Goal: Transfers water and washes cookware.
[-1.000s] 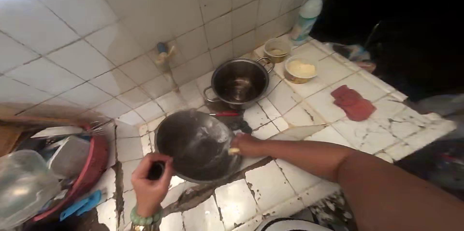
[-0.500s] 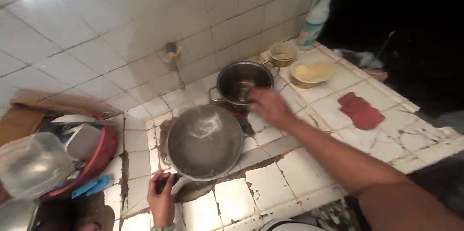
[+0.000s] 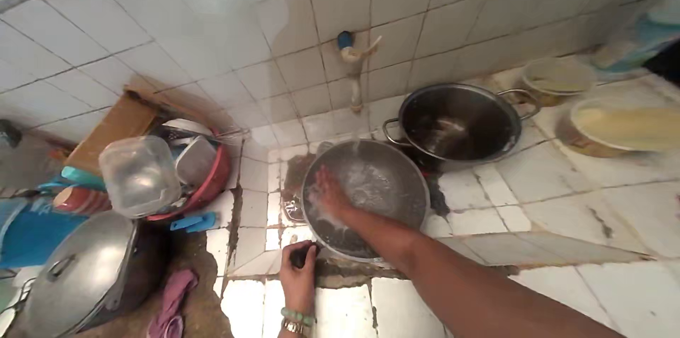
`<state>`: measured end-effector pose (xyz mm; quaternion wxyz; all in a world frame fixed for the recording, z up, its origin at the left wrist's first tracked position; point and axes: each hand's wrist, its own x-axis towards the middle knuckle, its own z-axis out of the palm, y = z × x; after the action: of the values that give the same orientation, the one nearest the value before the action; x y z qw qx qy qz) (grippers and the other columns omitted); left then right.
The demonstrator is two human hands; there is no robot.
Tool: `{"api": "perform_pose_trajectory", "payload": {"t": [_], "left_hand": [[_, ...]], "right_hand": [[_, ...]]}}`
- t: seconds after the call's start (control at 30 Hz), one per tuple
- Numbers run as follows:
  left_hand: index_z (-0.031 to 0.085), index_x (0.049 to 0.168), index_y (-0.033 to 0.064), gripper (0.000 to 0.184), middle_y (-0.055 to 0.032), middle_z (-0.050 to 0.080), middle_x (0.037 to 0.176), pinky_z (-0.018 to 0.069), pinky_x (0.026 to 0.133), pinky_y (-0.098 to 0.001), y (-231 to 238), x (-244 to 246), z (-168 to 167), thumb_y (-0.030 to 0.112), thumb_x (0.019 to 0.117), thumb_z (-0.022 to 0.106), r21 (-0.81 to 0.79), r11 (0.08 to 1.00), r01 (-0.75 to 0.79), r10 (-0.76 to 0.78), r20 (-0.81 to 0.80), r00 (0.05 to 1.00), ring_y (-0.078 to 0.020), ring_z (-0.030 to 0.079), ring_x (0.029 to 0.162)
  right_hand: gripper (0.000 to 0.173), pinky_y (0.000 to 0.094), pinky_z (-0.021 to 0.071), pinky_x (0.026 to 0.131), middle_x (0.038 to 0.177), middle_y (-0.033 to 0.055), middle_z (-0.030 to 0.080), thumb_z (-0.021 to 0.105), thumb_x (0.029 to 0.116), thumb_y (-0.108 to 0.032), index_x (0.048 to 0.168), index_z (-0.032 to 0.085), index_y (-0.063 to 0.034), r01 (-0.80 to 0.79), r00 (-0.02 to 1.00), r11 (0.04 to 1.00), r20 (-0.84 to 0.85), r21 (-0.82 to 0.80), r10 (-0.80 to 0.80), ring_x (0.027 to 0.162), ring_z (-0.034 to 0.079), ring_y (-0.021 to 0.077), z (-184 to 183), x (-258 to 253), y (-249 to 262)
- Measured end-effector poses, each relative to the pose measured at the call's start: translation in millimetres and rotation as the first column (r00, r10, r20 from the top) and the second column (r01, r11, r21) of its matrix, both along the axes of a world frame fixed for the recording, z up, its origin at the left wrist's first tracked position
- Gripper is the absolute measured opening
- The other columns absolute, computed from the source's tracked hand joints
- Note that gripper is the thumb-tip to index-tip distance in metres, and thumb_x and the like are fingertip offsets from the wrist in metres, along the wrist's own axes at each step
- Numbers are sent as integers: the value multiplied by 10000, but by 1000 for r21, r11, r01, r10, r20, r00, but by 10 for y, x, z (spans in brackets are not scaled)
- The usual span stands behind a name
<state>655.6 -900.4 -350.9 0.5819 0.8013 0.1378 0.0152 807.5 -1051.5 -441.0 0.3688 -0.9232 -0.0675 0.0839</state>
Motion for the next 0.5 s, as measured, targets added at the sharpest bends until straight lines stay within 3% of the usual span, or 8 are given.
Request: {"api": "perform_pose_trajectory", "payload": {"t": [0.07,0.17,0.2,0.27,0.33,0.4,0.47,0.5], "left_hand": [[633,1099,-57,279,-112,743,1035,594,900,-331,11,14,11,25,858,747,-5,1000,14,-14,-8,1000,-144,722,965],[649,1097,-35,267,-99,748,1031,592,890,-327,14,17,-3,36,862,754,-4,1000,1,-1,-19,1000,-135,719,966],[656,1087,-26,257,-90,750,1024,594,888,-321,21,17,-13,37,860,760,-1,1000,-4,4,-16,1000,-128,719,963],[663,1079,-25,247,-82,754,1018,593,894,-312,36,15,-10,34,860,761,-1,1000,1,-1,-6,1000,-120,720,961],[659,1080,-30,246,-83,755,1019,593,900,-301,35,-1,2,29,861,756,0,1000,17,-17,8,1000,-114,722,961],[654,1092,-37,263,-88,751,1041,588,905,-290,28,-2,-12,23,856,754,15,999,42,-42,36,998,-105,718,972],[650,1095,-42,278,-95,752,1055,590,907,-292,25,-4,-62,26,848,756,29,998,64,-66,79,995,-111,721,982],[654,1092,-47,282,-99,755,1056,592,906,-292,21,-10,-80,32,843,760,42,997,70,-74,104,992,-113,724,983]], "right_hand": [[692,479,119,1301,1688,284,129,442,1086,-326,1591,226,94,-184,980,961,109,207,164,1589,113,392,90,-230,315],[561,521,119,1293,1668,217,285,485,1068,-223,1571,387,6,-513,842,846,278,145,463,1579,186,375,77,-8,91],[538,545,149,1281,1657,202,322,529,1057,-192,1558,429,-24,-480,863,869,240,118,444,1566,224,381,117,130,-97],[531,516,232,1267,1650,163,352,515,1067,-248,1556,440,-55,-166,979,985,131,41,159,1544,293,335,107,414,-517],[604,564,168,1271,1698,200,210,425,1103,-323,1617,295,-34,168,982,970,115,-174,-149,1581,173,372,63,574,-828],[694,584,85,1277,1690,300,80,396,1101,-351,1619,171,52,390,920,890,148,-235,-364,1585,60,436,25,566,-848],[736,571,116,1281,1693,298,64,416,1074,-378,1615,177,61,438,899,881,58,-177,-435,1585,57,437,15,465,-578],[742,569,107,1282,1697,285,65,402,1077,-393,1619,163,54,357,933,923,3,-143,-361,1586,59,431,3,373,-378]]}}
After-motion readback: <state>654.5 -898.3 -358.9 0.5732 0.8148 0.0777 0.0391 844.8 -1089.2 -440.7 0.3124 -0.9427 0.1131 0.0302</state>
